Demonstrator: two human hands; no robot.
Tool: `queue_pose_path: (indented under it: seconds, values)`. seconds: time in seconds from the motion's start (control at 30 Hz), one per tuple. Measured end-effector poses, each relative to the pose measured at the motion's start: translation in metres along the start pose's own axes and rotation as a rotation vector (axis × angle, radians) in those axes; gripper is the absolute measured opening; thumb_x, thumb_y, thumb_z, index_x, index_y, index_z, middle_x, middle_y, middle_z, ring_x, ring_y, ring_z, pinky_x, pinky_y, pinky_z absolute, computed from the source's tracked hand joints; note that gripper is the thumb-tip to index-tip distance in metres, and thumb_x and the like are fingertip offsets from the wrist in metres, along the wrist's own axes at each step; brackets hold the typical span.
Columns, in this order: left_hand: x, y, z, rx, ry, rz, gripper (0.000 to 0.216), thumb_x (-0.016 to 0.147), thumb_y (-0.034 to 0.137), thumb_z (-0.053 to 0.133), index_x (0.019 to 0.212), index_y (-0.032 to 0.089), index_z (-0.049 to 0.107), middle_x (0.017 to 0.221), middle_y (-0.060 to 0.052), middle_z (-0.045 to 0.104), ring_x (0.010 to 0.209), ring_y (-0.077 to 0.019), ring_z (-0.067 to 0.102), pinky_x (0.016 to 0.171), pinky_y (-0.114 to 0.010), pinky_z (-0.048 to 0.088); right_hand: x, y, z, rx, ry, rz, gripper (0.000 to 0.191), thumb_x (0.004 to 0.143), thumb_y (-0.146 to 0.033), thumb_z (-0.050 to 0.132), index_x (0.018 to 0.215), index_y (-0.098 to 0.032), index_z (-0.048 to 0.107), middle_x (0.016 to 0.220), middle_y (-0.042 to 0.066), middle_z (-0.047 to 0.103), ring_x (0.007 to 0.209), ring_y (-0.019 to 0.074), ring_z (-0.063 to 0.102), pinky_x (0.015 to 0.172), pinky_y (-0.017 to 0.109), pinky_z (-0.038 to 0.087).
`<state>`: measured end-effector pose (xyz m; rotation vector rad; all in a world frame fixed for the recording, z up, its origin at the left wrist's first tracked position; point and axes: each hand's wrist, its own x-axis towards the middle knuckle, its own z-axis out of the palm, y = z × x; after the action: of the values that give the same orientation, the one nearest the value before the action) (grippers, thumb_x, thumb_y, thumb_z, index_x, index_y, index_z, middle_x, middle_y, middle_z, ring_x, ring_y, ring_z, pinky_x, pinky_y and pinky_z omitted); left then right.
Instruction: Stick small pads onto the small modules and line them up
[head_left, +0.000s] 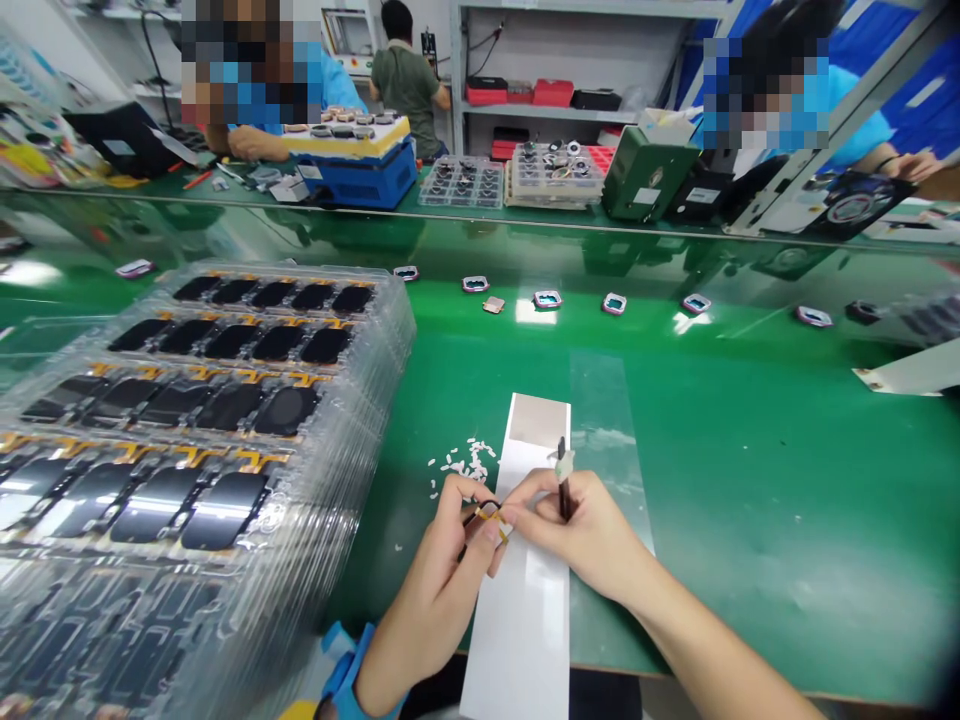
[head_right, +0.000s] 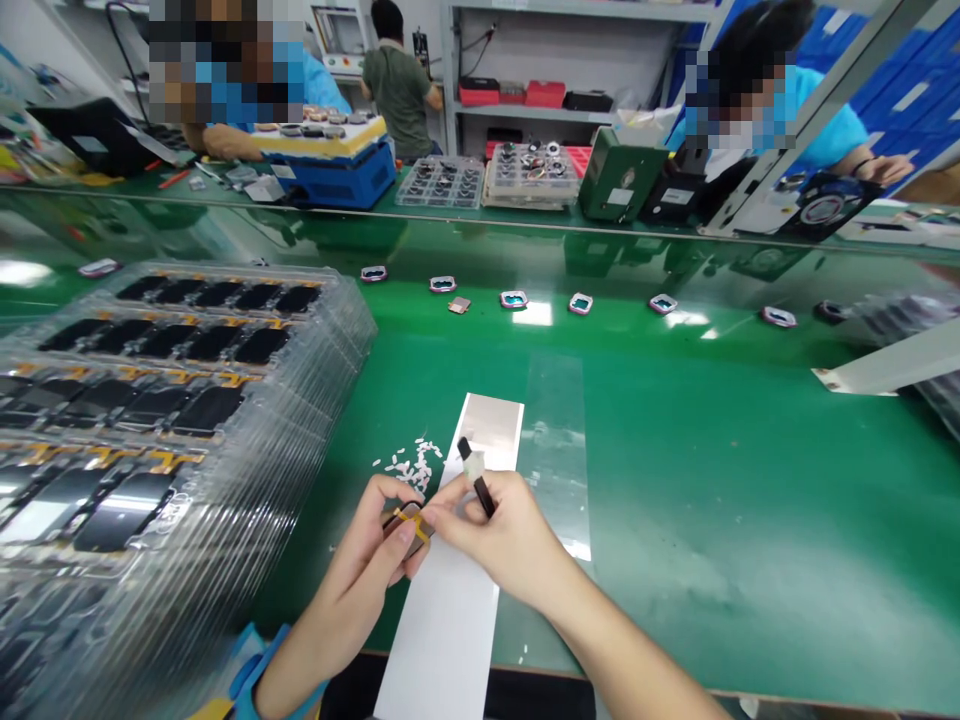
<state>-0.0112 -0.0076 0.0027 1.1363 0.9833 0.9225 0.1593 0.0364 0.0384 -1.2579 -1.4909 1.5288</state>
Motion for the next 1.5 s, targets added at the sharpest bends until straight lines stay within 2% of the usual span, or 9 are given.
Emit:
queue_pose_path:
  seconds: [0.2, 0.4, 0.7, 1.0, 1.2, 1.3, 1.37, 1.5]
  values:
    - [0.0026, 0.0018, 0.0019, 0.006, 0.022, 0.023, 0.015, 0.107, 0.039, 0.038, 0.104, 0.025, 0.04, 0.071, 0.006, 0.042, 0.063, -0.0115, 0.038, 0.059, -0.023, 0.032, -0.0011, 0.0009, 0.0015, 0.018, 0.007, 0.021, 0.022, 0.079, -0.038, 0.066, 0.068, -0.019, 0.065, 0.044, -0.013, 0.017, 0.042, 0.0062, 0.014, 0.044, 0.026, 0.013]
    - [0.0036, 0.0032, 0.0015, 0.021, -0.017, 0.04, 0.015, 0.106, 0.039, 0.041, 0.102, 0.024, 0.039, 0.071, 0.007, 0.042, 0.062, -0.011, 0.038, 0.056, -0.022, 0.032, 0.0, 0.0024, -0.0002, 0.019, -0.013, 0.032, 0.022, 0.079, -0.038, 0.066, 0.068, -0.018, 0.066, 0.044, -0.013, 0.018, 0.043, 0.0066, 0.014, 0.044, 0.027, 0.013]
    - [0.0044, 0.0095, 0.0046, 0.058, 0.009, -0.013, 0.017, 0.102, 0.038, 0.048, 0.1, 0.024, 0.038, 0.071, 0.006, 0.044, 0.061, -0.0112, 0.04, 0.054, -0.021, 0.033, 0.0006, 0.0074, -0.0032, 0.02, -0.031, 0.024, 0.025, 0.081, -0.039, 0.067, 0.069, -0.018, 0.068, 0.047, -0.011, 0.023, 0.047, 0.0073, 0.019, 0.047, 0.026, 0.017]
    - [0.0043, 0.0042, 0.0038, 0.086, 0.021, 0.001, 0.015, 0.104, 0.036, 0.046, 0.101, 0.025, 0.036, 0.072, 0.006, 0.044, 0.061, -0.0116, 0.038, 0.054, -0.022, 0.032, 0.0019, 0.0078, -0.0041, 0.022, -0.048, 0.06, 0.028, 0.081, -0.045, 0.067, 0.073, -0.018, 0.069, 0.055, -0.003, 0.049, 0.052, 0.0098, 0.032, 0.049, 0.026, 0.024]
    - [0.0028, 0.0025, 0.0042, 0.06, 0.029, -0.009, 0.017, 0.106, 0.042, 0.037, 0.104, 0.025, 0.038, 0.071, 0.007, 0.042, 0.062, -0.0118, 0.039, 0.058, -0.023, 0.034, 0.0013, 0.0058, -0.003, 0.035, -0.056, 0.065, 0.03, 0.082, -0.046, 0.067, 0.072, -0.018, 0.067, 0.049, -0.007, 0.04, 0.048, 0.0086, 0.027, 0.048, 0.026, 0.021]
    - [0.0014, 0.0033, 0.0046, 0.07, 0.041, -0.025, 0.018, 0.107, 0.042, 0.032, 0.105, 0.026, 0.038, 0.07, 0.007, 0.044, 0.062, -0.0118, 0.04, 0.058, -0.024, 0.033, 0.0008, 0.0052, -0.0025, 0.01, -0.042, 0.046, 0.028, 0.082, -0.043, 0.067, 0.069, -0.018, 0.065, 0.046, -0.01, 0.029, 0.046, 0.0074, 0.021, 0.047, 0.026, 0.018]
    - [0.0007, 0.004, 0.0043, 0.087, 0.035, -0.03, 0.017, 0.107, 0.042, 0.032, 0.105, 0.026, 0.037, 0.07, 0.007, 0.044, 0.062, -0.012, 0.04, 0.057, -0.024, 0.032, 0.0005, 0.0049, -0.0023, -0.005, -0.032, 0.025, 0.026, 0.082, -0.04, 0.067, 0.067, -0.019, 0.064, 0.045, -0.012, 0.022, 0.045, 0.0069, 0.018, 0.046, 0.026, 0.017]
    - [0.0003, 0.0053, 0.0028, 0.104, 0.021, -0.031, 0.017, 0.107, 0.042, 0.031, 0.105, 0.026, 0.037, 0.07, 0.007, 0.044, 0.061, -0.0124, 0.04, 0.056, -0.024, 0.031, 0.0006, 0.0055, -0.0021, -0.004, -0.029, 0.013, 0.024, 0.082, -0.039, 0.068, 0.068, -0.019, 0.065, 0.046, -0.012, 0.017, 0.044, 0.0067, 0.017, 0.046, 0.026, 0.017]
